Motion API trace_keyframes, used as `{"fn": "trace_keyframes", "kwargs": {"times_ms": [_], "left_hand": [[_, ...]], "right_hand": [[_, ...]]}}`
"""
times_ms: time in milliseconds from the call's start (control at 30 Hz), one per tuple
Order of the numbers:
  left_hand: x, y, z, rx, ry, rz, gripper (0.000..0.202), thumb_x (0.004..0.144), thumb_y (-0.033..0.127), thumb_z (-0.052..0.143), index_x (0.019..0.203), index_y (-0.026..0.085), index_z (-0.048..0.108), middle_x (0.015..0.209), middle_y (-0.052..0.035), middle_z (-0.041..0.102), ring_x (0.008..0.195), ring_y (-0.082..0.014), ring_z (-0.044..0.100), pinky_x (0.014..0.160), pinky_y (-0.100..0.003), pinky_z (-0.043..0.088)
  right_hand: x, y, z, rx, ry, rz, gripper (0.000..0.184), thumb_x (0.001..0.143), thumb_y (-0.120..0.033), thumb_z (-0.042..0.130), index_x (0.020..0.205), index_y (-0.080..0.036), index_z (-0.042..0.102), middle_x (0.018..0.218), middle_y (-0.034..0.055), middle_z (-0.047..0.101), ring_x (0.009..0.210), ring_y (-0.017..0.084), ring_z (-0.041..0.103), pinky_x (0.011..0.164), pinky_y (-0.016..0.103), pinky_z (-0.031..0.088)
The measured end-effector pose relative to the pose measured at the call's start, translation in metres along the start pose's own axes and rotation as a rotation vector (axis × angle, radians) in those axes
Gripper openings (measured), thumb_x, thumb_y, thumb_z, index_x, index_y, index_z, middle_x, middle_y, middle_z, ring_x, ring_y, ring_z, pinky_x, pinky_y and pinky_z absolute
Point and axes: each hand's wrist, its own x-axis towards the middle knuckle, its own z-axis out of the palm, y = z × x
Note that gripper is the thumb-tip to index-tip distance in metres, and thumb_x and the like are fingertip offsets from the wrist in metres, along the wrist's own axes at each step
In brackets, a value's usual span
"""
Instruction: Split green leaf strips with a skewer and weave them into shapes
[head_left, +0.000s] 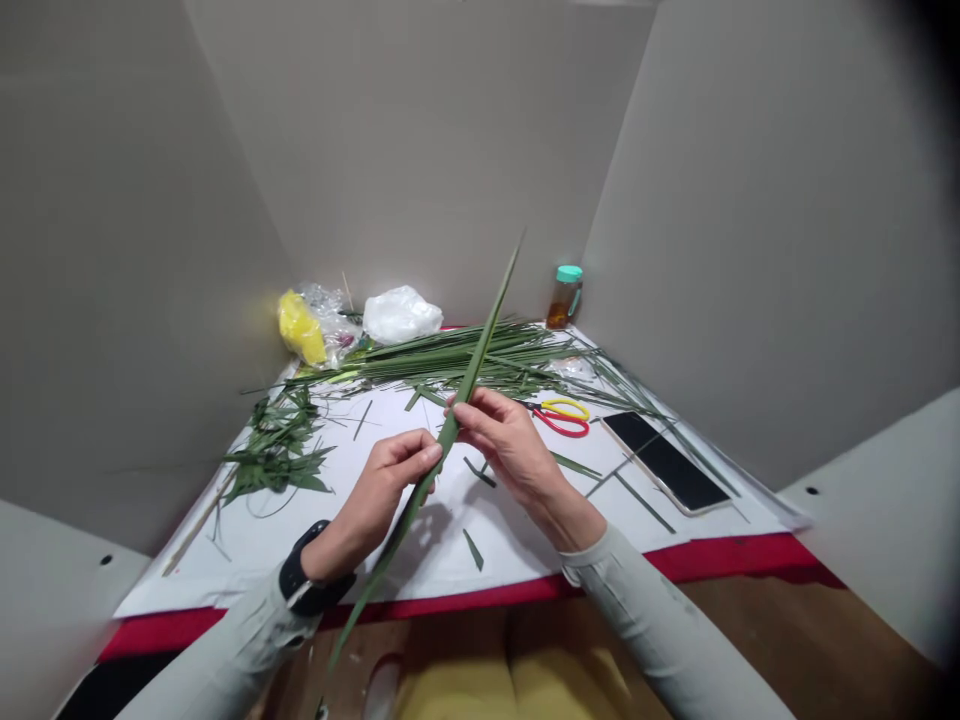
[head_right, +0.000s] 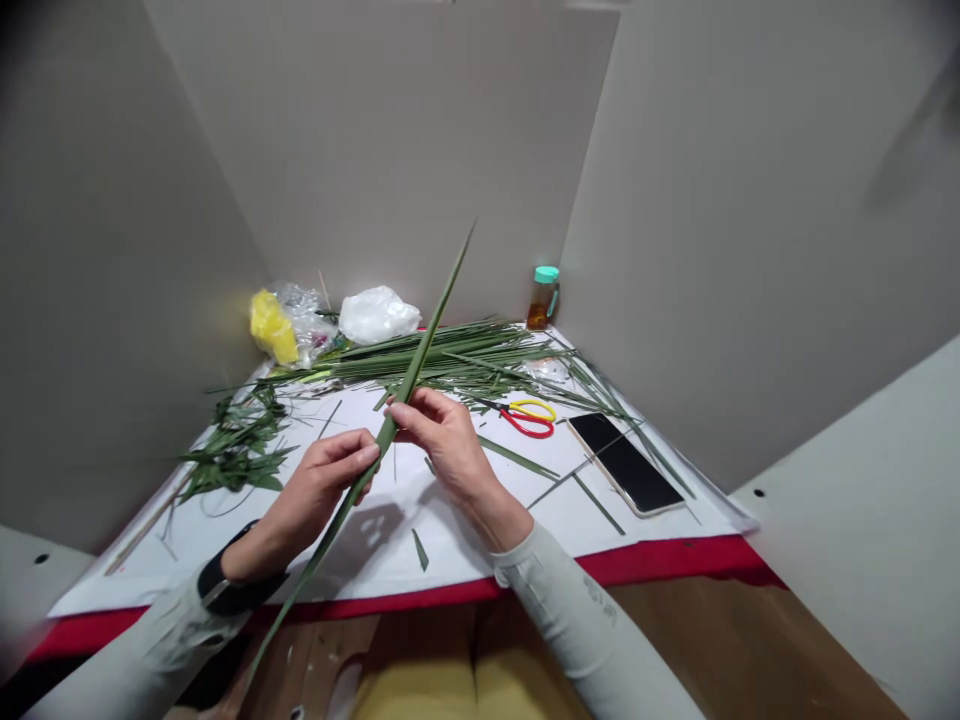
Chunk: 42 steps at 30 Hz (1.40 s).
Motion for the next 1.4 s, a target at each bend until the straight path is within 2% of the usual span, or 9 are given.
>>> {"fn": "trace_keyframes", "kwargs": {"times_ms": [333,467,667,733,800,933,1133,1200,1400], "left_hand": [[0.013,-0.012,0.024,0.164,0.076,0.073,0.041,0.082,0.045,0.073,0.061,0.015,0.053,0.061,0.0033,0.046,0.06,-0.0097,0.038,0.058,-0.024,0.03],[0.024,-0.018,0.026,0.122,0.072,-0.02,0.037,0.08,0.042,0.076,0.065,0.015,0.056,0.058,0.0046,0.045,0.055,-0.0078,0.037,0.053,-0.022,0.027],[0.055,-0.021,0.024,-0.057,0.054,-0.14,0.034,0.073,0.04,0.081,0.069,0.017,0.057,0.055,0.0048,0.05,0.045,-0.0061,0.04,0.046,-0.02,0.027],[0.066,-0.021,0.025,-0.083,0.03,-0.145,0.037,0.072,0.041,0.081,0.067,0.017,0.054,0.052,0.0056,0.047,0.043,-0.0054,0.037,0.045,-0.02,0.028],[0.074,-0.023,0.025,-0.109,0.001,-0.151,0.038,0.071,0.042,0.081,0.066,0.017,0.053,0.049,0.0069,0.043,0.04,-0.0047,0.032,0.043,-0.02,0.026],[0.082,-0.028,0.019,-0.135,-0.032,-0.171,0.033,0.071,0.042,0.081,0.075,0.016,0.061,0.044,0.0084,0.039,0.038,-0.0049,0.029,0.04,-0.02,0.023],[0.077,-0.028,0.012,-0.176,-0.005,-0.16,0.036,0.065,0.04,0.083,0.067,0.016,0.057,0.053,0.0043,0.049,0.044,-0.0075,0.042,0.046,-0.022,0.03],[0.076,-0.026,0.014,-0.188,0.0,-0.149,0.037,0.066,0.039,0.083,0.063,0.016,0.054,0.056,0.0035,0.05,0.047,-0.0075,0.044,0.049,-0.022,0.031],[0.075,-0.027,0.013,-0.195,0.047,-0.118,0.035,0.073,0.04,0.078,0.064,0.016,0.053,0.055,0.0046,0.047,0.047,-0.0072,0.038,0.049,-0.023,0.028]], "right_hand": [[-0.006,0.023,-0.027,-0.122,-0.059,-0.007,0.016,0.073,-0.031,0.077,0.081,-0.017,0.076,0.078,-0.0001,0.071,0.068,0.012,0.063,0.065,0.026,0.055],[-0.023,0.0,-0.068,-0.244,-0.141,-0.002,0.027,0.08,-0.026,0.07,0.105,-0.019,0.076,0.094,0.0039,0.077,0.08,0.017,0.071,0.078,0.033,0.057],[-0.053,-0.051,-0.185,-1.47,-0.2,-0.25,0.031,0.094,-0.016,0.056,0.121,-0.018,0.07,0.12,0.0108,0.073,0.106,0.024,0.067,0.09,0.036,0.05],[-0.057,-0.052,-0.212,-1.874,-0.245,-0.21,0.033,0.09,-0.006,0.051,0.114,-0.019,0.071,0.111,0.0106,0.073,0.103,0.025,0.064,0.084,0.034,0.048],[-0.056,-0.046,-0.227,-1.991,-0.275,-0.199,0.025,0.087,-0.002,0.052,0.093,-0.016,0.072,0.093,0.0112,0.071,0.091,0.026,0.061,0.076,0.035,0.046],[-0.05,-0.039,-0.238,-2.061,-0.353,-0.252,0.021,0.09,-0.005,0.053,0.081,-0.016,0.069,0.085,0.0102,0.068,0.085,0.027,0.059,0.074,0.038,0.043],[-0.024,-0.077,-0.239,-2.059,-0.34,-0.429,0.031,0.096,-0.006,0.044,0.099,-0.017,0.072,0.094,0.01,0.07,0.084,0.022,0.06,0.071,0.031,0.043],[-0.007,-0.088,-0.228,-2.054,-0.266,-0.463,0.034,0.098,-0.009,0.041,0.103,-0.019,0.072,0.094,0.0102,0.069,0.082,0.021,0.059,0.069,0.03,0.042],[0.081,-0.088,-0.193,-2.091,-0.095,-0.282,0.036,0.1,-0.017,0.039,0.112,-0.022,0.073,0.106,0.0133,0.07,0.098,0.025,0.061,0.071,0.032,0.041]]}}
